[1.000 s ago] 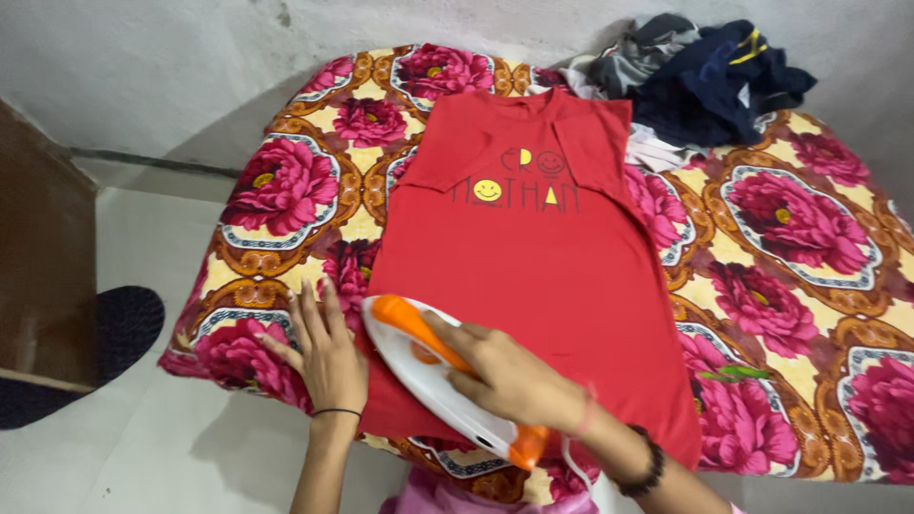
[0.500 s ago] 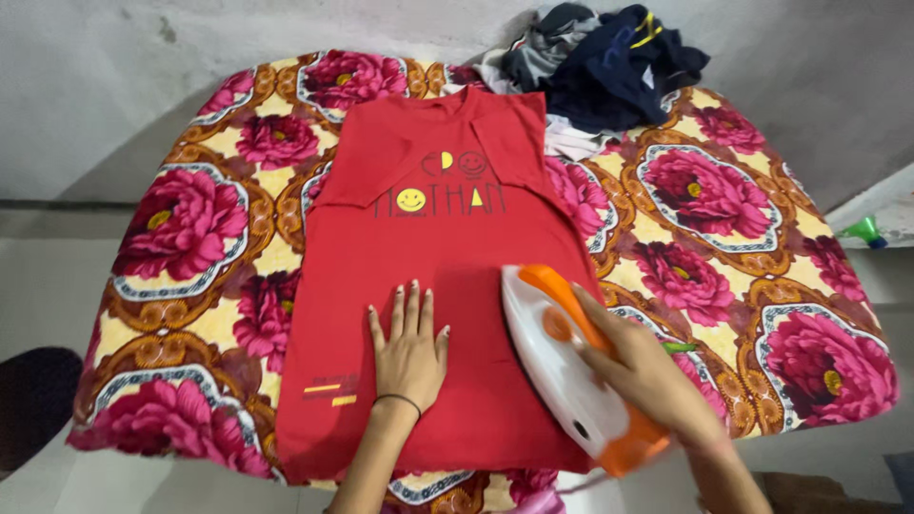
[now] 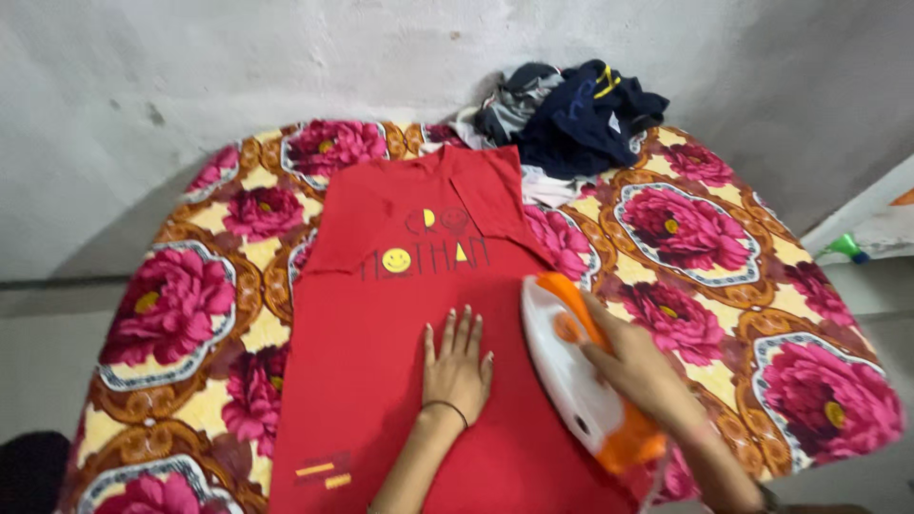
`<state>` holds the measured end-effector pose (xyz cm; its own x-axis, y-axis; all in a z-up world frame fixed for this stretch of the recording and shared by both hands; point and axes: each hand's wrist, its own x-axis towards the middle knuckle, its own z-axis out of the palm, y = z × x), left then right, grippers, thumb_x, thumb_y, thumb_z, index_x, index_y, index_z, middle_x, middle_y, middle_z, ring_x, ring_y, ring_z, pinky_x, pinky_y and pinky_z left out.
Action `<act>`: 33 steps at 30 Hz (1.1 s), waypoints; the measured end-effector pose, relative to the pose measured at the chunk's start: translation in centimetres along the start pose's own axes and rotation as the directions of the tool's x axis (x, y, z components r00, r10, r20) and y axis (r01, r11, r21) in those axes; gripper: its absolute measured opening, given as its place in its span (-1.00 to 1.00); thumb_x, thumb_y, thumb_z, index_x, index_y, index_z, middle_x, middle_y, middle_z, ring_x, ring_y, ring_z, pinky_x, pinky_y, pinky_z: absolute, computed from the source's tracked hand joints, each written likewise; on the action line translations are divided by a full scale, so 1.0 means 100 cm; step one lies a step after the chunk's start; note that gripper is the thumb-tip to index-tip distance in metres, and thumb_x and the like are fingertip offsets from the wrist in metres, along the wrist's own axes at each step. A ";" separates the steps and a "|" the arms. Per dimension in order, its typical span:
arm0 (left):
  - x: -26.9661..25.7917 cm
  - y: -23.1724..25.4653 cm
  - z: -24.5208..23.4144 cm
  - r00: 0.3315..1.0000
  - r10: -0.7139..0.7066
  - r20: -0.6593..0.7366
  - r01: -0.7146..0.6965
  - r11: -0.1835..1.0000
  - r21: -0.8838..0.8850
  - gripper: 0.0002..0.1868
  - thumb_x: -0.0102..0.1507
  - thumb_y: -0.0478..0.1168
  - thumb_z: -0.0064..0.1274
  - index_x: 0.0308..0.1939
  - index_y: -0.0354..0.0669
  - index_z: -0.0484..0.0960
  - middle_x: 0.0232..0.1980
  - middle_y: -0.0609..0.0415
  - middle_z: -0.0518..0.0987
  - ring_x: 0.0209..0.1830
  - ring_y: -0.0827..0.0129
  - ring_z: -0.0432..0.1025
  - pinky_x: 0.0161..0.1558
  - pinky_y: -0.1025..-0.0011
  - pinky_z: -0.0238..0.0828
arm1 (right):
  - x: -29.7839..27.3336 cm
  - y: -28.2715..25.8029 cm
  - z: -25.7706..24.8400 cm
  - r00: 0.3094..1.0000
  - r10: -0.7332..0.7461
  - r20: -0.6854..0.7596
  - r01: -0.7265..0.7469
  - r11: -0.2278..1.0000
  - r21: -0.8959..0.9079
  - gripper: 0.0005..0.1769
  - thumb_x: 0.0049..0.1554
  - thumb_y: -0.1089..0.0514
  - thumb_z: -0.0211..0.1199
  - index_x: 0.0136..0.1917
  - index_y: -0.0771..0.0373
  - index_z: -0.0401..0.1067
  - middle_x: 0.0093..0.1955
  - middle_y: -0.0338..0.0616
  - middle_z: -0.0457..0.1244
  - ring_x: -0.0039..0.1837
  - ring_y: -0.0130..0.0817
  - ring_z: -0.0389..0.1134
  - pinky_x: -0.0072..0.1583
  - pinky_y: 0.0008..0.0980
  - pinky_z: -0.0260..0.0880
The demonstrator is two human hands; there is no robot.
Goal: The person irons a red t-shirt on a floral bedsheet, smoothing it with both hands and using an electric iron to press the front and sleeves. After finishing the red shirt, the person picks up a dark blue t-shirt and begins to smooth it out for ironing.
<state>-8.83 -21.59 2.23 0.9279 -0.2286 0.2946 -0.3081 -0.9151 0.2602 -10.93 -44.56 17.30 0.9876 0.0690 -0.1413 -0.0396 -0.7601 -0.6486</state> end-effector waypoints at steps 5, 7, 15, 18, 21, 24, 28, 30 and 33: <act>0.039 -0.016 0.012 0.976 -0.034 0.215 0.046 0.998 -0.050 -0.36 0.33 -0.05 -0.13 0.48 -0.16 0.23 0.57 -0.09 0.12 0.61 0.04 -0.10 0.54 -0.15 -0.38 | -0.003 -0.002 -0.037 0.999 -0.052 -0.018 0.053 0.997 0.064 -0.07 0.04 0.11 0.27 0.65 0.04 0.06 -0.18 -0.06 0.42 -0.36 -0.35 0.35 -0.20 -0.25 0.48; 0.082 -0.029 0.026 0.998 0.007 0.068 -0.004 0.998 -0.055 -0.38 0.32 -0.08 -0.10 0.45 -0.19 0.26 0.55 -0.11 0.16 0.60 0.01 -0.07 0.52 -0.13 -0.33 | 0.018 -0.012 -0.049 0.992 -0.115 -0.044 0.117 0.993 0.031 -0.08 0.03 0.13 0.26 0.63 0.06 0.07 -0.17 -0.05 0.42 -0.36 -0.36 0.35 -0.19 -0.27 0.47; 0.234 -0.075 0.085 0.993 -0.093 -0.069 0.088 0.994 -0.068 -0.37 0.38 -0.04 -0.24 0.53 -0.08 0.16 0.63 0.02 0.07 0.65 0.07 -0.15 0.52 -0.12 -0.33 | 0.251 -0.038 -0.006 0.942 -0.267 -0.202 0.260 0.964 -0.061 -0.18 0.08 0.16 0.16 0.59 0.20 0.06 -0.33 0.22 0.35 -0.33 -0.02 0.46 -0.15 -0.08 0.49; 0.239 -0.079 0.086 0.990 -0.140 0.033 0.140 0.990 -0.011 -0.39 0.41 0.05 -0.33 0.55 0.11 0.12 0.64 0.02 0.00 0.65 0.06 -0.21 0.54 -0.12 -0.42 | 0.316 -0.018 0.028 0.787 -0.502 -0.360 0.415 0.861 -0.293 -0.28 0.14 0.09 0.21 0.51 0.37 0.16 -0.21 0.40 0.34 -0.13 0.28 0.42 -0.05 0.14 0.41; 0.231 -0.078 0.077 0.982 -0.161 0.095 0.163 0.987 -0.008 -0.40 0.40 0.09 -0.37 0.55 0.23 0.12 0.63 0.00 -0.02 0.65 0.05 -0.24 0.54 -0.11 -0.48 | 0.347 -0.003 0.046 0.832 -0.385 -0.400 0.273 0.911 -0.309 -0.34 0.18 0.07 0.11 0.51 0.31 0.20 -0.19 0.42 0.34 -0.11 0.34 0.41 0.00 0.21 0.40; 0.231 -0.073 0.067 0.982 -0.169 0.085 0.172 0.985 -0.029 -0.41 0.41 0.09 -0.37 0.54 0.21 0.17 0.63 0.00 0.00 0.65 0.05 -0.22 0.55 -0.10 -0.47 | 0.365 -0.006 0.037 0.833 -0.359 -0.421 0.239 0.920 -0.312 -0.33 0.16 0.00 0.16 0.49 0.27 0.22 -0.19 0.44 0.34 -0.11 0.37 0.39 -0.01 0.22 0.39; 0.226 -0.070 0.061 0.987 -0.160 0.026 0.162 0.986 -0.047 -0.42 0.41 0.08 -0.33 0.52 0.15 0.23 0.61 -0.04 0.05 0.64 0.01 -0.19 0.53 -0.11 -0.43 | 0.350 -0.011 0.028 0.855 -0.382 -0.350 0.303 0.917 -0.260 -0.29 0.14 0.03 0.18 0.51 0.28 0.20 -0.22 0.43 0.36 -0.20 0.25 0.41 -0.11 0.10 0.42; 0.227 -0.072 0.055 0.989 -0.145 -0.039 0.142 0.987 -0.075 -0.42 0.40 0.04 -0.27 0.51 0.12 0.25 0.59 -0.08 0.08 0.61 0.01 -0.14 0.52 -0.12 -0.41 | 0.333 -0.015 0.023 0.946 -0.231 -0.226 0.200 0.968 -0.153 -0.29 0.20 0.00 0.15 0.56 0.22 0.13 -0.28 0.37 0.39 -0.33 0.05 0.45 -0.19 -0.06 0.45; 0.228 -0.068 0.050 0.998 -0.052 -0.046 0.046 0.991 -0.125 -0.47 0.35 -0.06 -0.17 0.44 0.17 0.38 0.60 -0.05 0.13 0.58 0.02 -0.11 0.46 -0.24 -0.42 | 0.310 -0.022 0.005 0.962 -0.219 -0.163 0.220 0.975 -0.017 -0.19 0.11 0.13 0.24 0.58 0.23 0.10 -0.23 0.17 0.41 -0.43 -0.23 0.37 -0.30 -0.21 0.44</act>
<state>15.43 -22.22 2.60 0.9321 -0.1648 0.3225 -0.2886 -0.8760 0.3865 19.73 -40.40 13.94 0.9835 0.1281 0.1280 0.1808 -0.7375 -0.6507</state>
